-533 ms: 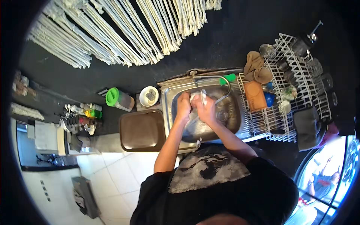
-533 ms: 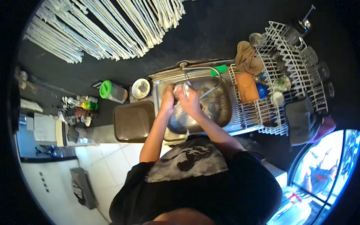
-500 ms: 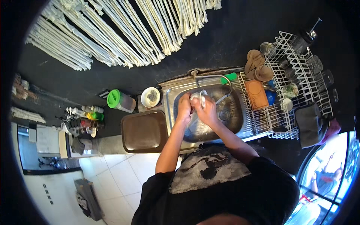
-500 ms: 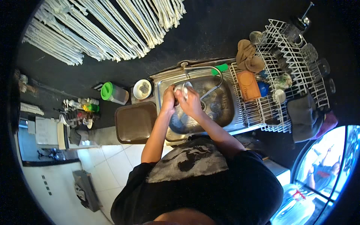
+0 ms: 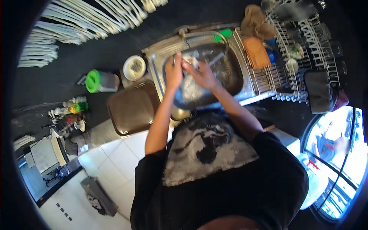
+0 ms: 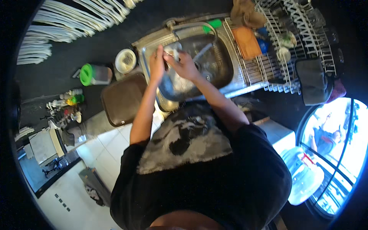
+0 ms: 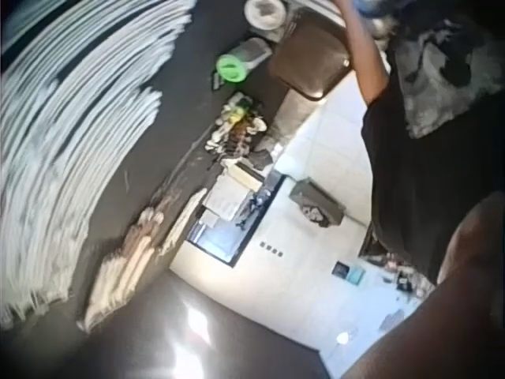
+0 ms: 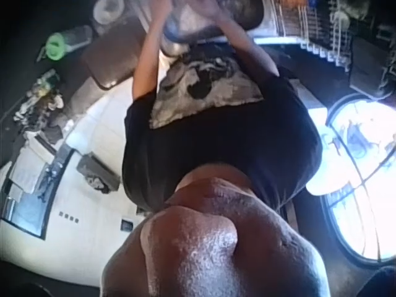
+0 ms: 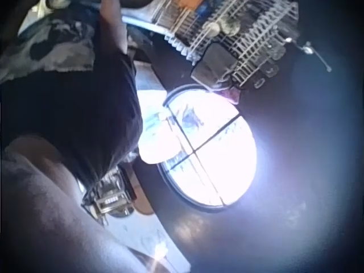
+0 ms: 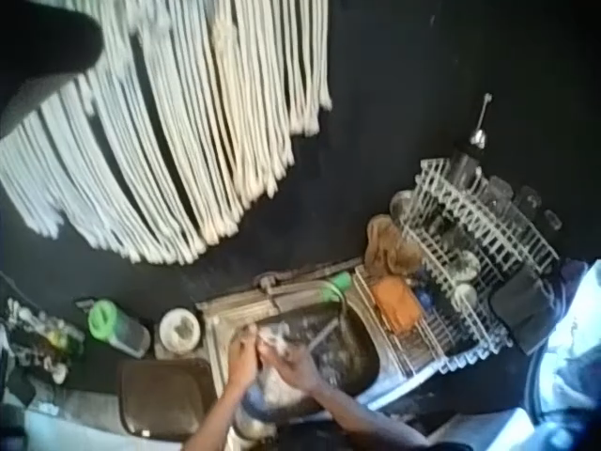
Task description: Washing glassware and small plates in a restaurant sink using a sponge.
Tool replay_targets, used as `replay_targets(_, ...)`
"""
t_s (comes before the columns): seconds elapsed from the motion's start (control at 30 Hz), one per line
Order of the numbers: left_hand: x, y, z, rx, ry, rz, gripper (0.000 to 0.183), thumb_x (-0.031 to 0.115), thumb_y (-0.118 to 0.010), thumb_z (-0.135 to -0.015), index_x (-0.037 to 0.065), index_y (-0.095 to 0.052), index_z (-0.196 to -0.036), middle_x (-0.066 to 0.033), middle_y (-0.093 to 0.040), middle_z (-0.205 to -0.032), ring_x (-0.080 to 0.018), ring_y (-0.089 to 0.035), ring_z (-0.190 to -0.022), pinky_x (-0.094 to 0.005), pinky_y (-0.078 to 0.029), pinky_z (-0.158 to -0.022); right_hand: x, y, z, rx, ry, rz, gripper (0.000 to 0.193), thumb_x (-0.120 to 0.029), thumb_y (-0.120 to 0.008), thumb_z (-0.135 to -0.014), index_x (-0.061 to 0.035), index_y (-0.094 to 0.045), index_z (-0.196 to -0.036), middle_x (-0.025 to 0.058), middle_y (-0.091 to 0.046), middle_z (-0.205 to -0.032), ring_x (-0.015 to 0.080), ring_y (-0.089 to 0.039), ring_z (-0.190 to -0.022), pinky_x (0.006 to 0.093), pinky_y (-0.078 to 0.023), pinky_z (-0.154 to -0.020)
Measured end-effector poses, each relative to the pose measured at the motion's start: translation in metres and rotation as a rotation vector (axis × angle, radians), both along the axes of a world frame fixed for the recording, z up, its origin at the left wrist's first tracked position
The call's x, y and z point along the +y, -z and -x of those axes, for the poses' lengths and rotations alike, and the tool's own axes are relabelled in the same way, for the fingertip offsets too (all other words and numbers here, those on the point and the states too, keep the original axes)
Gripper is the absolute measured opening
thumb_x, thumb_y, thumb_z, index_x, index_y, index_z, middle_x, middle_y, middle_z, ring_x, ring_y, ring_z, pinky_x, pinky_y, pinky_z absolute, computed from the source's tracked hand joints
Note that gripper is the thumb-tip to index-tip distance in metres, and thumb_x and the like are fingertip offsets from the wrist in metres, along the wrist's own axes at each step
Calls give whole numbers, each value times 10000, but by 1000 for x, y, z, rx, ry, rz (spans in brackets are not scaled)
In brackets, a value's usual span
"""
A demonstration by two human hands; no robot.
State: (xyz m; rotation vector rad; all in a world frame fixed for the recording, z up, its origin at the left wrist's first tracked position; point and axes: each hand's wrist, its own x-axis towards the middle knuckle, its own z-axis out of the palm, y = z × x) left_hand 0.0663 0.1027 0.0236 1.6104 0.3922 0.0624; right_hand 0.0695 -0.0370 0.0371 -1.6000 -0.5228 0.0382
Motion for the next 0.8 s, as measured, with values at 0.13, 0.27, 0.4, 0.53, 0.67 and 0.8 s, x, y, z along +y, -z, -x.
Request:
replay_targets(0.13, -8, 1, 8, 50, 3, 112, 388, 390, -576, -906, 11, -549, -825, -41, -575, -632, -111, -530, -579, -256, -424, -559, -11, 20, 2, -92, -37, 196, 242, -140, -579, -919, -18, -621, -1124, 52, -666, -991, 163, -613, -891, 304, -468, -804)
replay_targets(0.27, -18, 21, 30, -117, 49, -147, 330, 338, -621, -887, 17, -557, -930, -51, -607, -734, -125, -564, -629, -264, -456, -612, -23, 40, 8, 878, -150, -567, 203, -142, -619, -900, -28, -634, -1068, 53, -636, -1039, 136, -602, -935, 268, -464, -834)
replay_targets(0.4, -20, 34, 44, -173, 71, -132, 352, 280, -652, -870, 28, -521, -1078, -77, -606, -877, -114, -550, -618, -250, -443, -559, -30, 44, 26, 955, -40, -571, 142, -127, -644, -877, -44, -660, -991, 15, -649, -918, 108, -570, -865, 276, -441, -772)
replay_targets(0.53, -24, 32, 62, 217, -24, 350, 438, 432, -507, -939, 52, -454, -1149, -92, -570, -845, -146, -621, -633, -208, -394, -418, -32, 79, 29, 785, 120, -423, 116, -147, -681, -849, -59, -670, -923, -2, -646, -892, 106, -559, -835, 277, -420, -770)
replay_targets(0.67, 3, 60, 107, 394, 19, 710, 502, 496, -430, -951, 34, -461, -1143, -91, -589, -820, -191, -647, -638, -245, -460, -465, -41, 77, 31, 632, 187, -412, 137, -187, -699, -836, -75, -666, -908, -4, -642, -908, 100, -548, -818, 256, -400, -755)
replay_targets(0.8, 16, 85, 149, 502, 70, 769, 501, 500, -416, -952, 29, -528, -1079, -75, -614, -783, -191, -651, -634, -246, -492, -522, -65, 84, 28, 853, 205, -515, 133, -143, -663, -860, -44, -658, -949, 18, -649, -938, 116, -590, -910, 271, -420, -823)
